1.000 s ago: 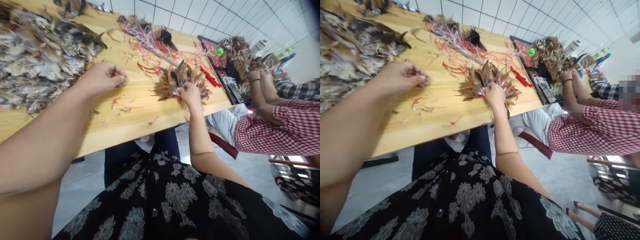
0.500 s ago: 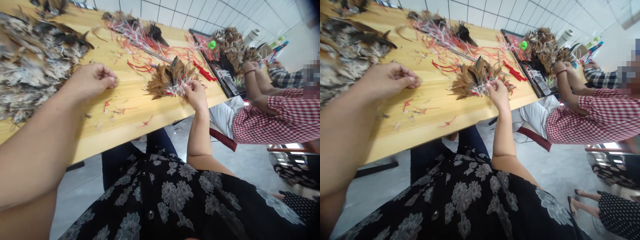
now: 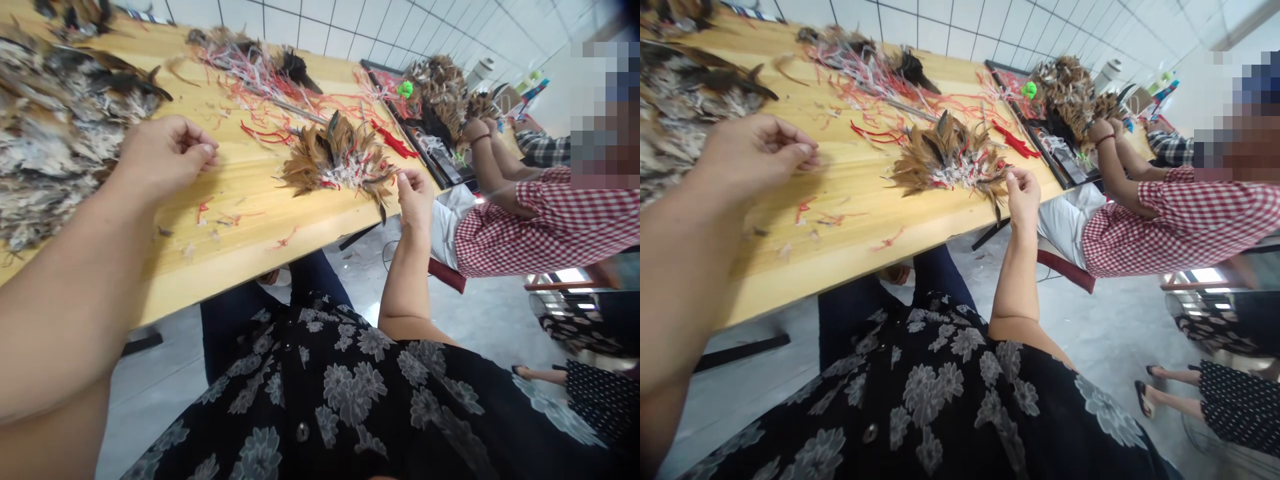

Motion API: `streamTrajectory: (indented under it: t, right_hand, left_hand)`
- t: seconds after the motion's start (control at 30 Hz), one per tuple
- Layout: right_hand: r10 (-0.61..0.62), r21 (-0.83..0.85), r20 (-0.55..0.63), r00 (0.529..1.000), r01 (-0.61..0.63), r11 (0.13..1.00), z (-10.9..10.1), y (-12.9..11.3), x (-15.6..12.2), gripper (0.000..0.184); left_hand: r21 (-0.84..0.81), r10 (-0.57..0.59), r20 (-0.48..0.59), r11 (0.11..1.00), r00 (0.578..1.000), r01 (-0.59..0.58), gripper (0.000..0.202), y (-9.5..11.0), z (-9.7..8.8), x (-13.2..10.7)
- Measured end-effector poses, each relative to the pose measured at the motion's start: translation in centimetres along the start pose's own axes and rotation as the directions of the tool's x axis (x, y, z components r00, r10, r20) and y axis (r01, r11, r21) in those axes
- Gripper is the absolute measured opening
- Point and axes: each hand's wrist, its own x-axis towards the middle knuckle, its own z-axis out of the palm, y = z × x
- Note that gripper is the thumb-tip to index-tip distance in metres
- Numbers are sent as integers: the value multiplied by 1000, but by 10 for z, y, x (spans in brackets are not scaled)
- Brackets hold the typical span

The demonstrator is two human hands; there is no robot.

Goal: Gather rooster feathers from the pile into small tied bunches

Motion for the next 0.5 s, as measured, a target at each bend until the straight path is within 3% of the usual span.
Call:
streamTrajectory:
  t: [0.1, 0.2, 0.3, 0.5]
  right_hand:
    - [80, -41, -93, 992, -85, 996, 5, -13, -12, 5]
    - [29, -251, -94, 995, -52, 966, 12, -26, -22, 21]
    - [81, -394, -31, 996, -86, 915, 20, -34, -28, 27]
    - [90, -497, 30, 995, -63, 865, 28, -32, -26, 51]
  left_hand:
    - [100, 27, -4, 995, 1000, -26, 13, -3, 1, 3]
    - [211, 51, -3, 976, 999, -49, 19, -10, 3, 9]
    - [244, 58, 27, 968, 998, -63, 32, -14, 3, 12]
    - [356, 54, 45, 932, 998, -67, 41, -7, 3, 8]
